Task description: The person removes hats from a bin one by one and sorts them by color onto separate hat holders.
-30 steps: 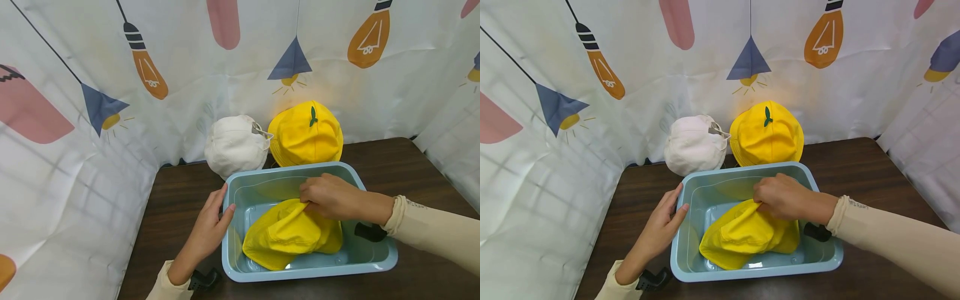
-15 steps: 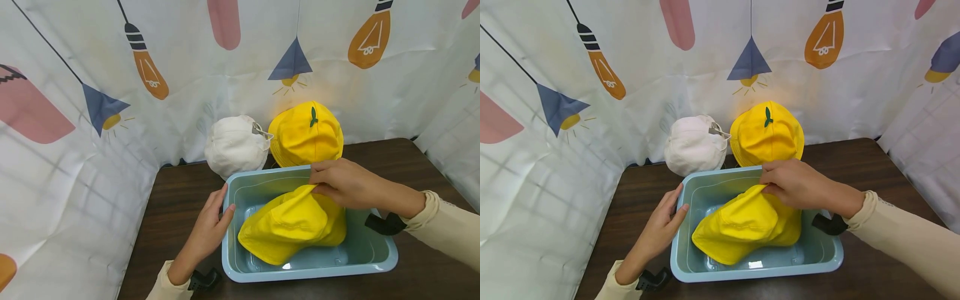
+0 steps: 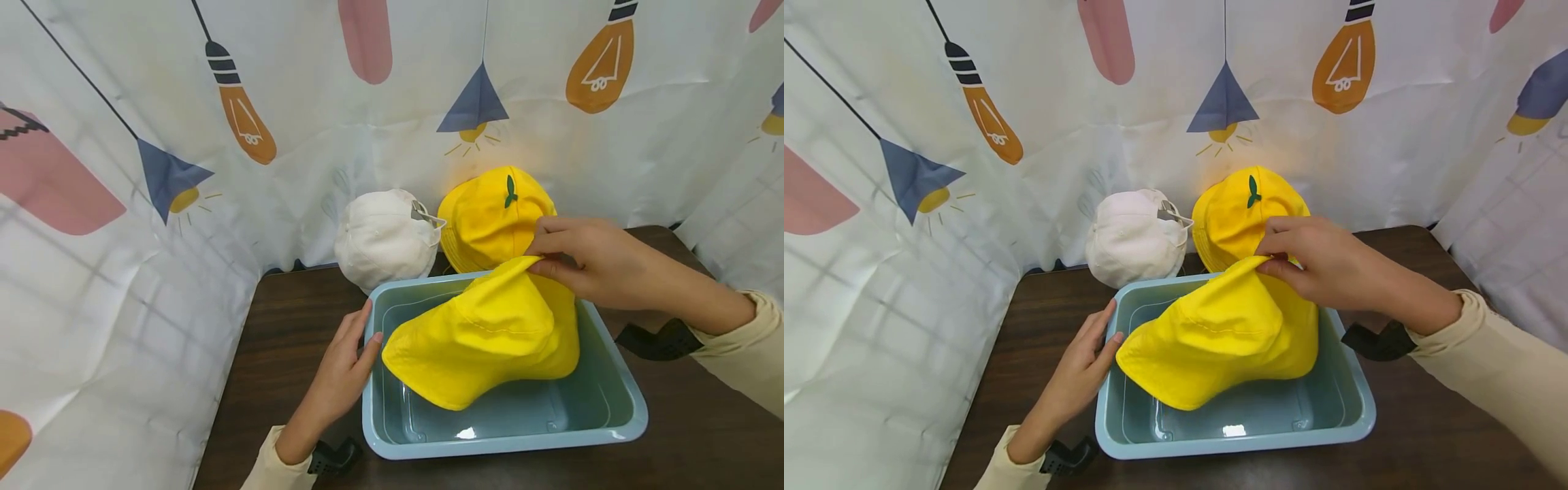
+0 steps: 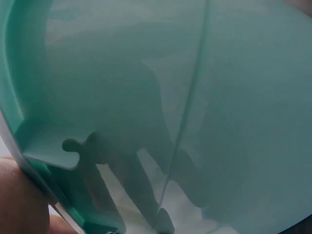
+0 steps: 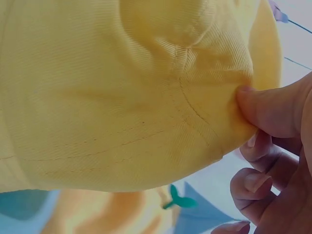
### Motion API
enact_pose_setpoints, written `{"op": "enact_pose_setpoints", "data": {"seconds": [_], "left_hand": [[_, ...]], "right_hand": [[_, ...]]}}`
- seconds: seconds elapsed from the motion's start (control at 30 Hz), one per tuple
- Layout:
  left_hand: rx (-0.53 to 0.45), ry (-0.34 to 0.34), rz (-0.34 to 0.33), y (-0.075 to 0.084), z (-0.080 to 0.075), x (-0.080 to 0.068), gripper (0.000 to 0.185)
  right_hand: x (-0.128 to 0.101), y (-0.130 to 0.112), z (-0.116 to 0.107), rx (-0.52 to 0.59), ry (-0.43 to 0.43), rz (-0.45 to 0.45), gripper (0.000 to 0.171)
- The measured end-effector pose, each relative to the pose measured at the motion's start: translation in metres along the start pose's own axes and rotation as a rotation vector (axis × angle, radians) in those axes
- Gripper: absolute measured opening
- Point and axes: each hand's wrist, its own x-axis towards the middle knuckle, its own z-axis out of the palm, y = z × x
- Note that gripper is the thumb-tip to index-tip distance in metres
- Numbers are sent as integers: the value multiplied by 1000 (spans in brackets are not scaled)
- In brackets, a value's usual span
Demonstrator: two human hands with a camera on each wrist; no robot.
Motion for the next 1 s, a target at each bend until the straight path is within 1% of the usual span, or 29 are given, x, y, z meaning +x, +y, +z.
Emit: {"op": "enact_pose_setpoints", "data": {"seconds": [0.13,0.23,0.37,0.5,0.6,0.73,0.9,1.0], "left_hand": [[0,-2,15,0,0,-1,63],[-1,-3,18,0,0,0,62],[-2,0,10,1,0,-1,62],[-5,2,4,2,-1,-1,62],[-16,4,10,1,0,-1,61],[-23,6,27,1,0,-1,61],[-28,6,10,0,0,-1,61],[-24,11,26,-1,1,-1,62]], "right_hand": [[3,1,-16,12,36,6,32],[7,3,-27,-1,71,6,33],[12,3,-44,-54,115,37,32],[20,3,-62,-134,173,63,30],[26,4,-74,-195,217,82,24],[36,7,-86,-240,271,116,15],[48,13,-94,-231,341,164,15],[55,15,-97,-213,377,191,17]]}}
